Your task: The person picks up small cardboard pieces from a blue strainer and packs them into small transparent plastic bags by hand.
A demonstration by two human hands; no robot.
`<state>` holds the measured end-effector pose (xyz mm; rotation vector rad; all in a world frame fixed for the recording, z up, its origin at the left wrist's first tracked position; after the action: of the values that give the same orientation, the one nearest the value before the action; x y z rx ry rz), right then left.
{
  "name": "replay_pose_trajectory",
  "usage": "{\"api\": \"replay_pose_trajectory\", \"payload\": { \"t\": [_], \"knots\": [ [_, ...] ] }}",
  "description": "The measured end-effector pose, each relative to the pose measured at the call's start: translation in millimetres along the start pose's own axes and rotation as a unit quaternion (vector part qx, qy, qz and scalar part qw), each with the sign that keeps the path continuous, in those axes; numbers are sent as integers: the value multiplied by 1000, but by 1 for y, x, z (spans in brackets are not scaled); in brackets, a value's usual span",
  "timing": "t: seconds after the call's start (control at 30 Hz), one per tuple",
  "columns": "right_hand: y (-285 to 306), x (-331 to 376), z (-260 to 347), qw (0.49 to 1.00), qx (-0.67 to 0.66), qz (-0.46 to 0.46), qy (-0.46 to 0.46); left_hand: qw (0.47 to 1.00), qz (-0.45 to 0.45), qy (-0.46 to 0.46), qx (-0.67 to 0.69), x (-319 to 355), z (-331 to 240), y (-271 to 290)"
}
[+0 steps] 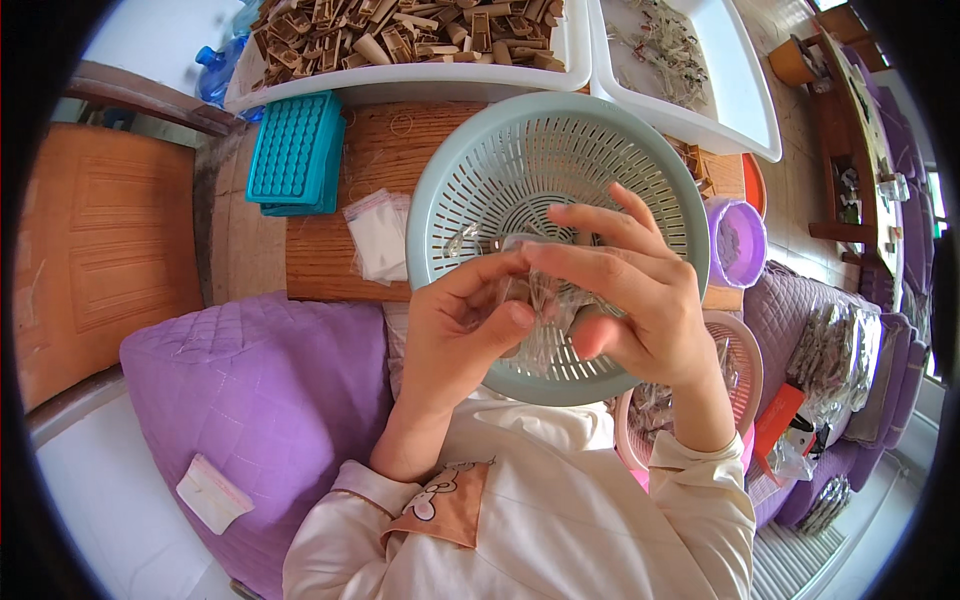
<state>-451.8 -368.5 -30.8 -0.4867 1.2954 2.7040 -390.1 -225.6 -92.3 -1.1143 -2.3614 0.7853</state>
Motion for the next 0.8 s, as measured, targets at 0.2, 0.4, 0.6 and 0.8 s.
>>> {"api": "replay_pose_trajectory", "payload": {
  "t": [0.2,0.4,0.6,0.8],
  "knots": [
    [-15,10,-1,994,-47,-95,-30,996,32,-53,-61,-6,-4,-8],
    [-31,27,-9,939,-261,-157,-163,998,37,-37,-39,-5,1,-7],
    [-41,31,-10,890,-375,-125,-227,994,33,-67,-74,-3,6,-4],
    [-42,30,-6,889,-302,-162,-303,949,-69,-168,-257,-1,5,-2]
  ]
}}
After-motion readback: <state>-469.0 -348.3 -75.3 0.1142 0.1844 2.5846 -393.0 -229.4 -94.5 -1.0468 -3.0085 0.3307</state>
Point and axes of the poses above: each hand's wrist, its own x-axis away from the middle knuckle, its own y-axis out of the back of the hand, z = x × y, the point moved 2 cm from there along -x, towards the middle knuckle, and after that the axes turned 3 degrees about z, right-handed, at the moved point
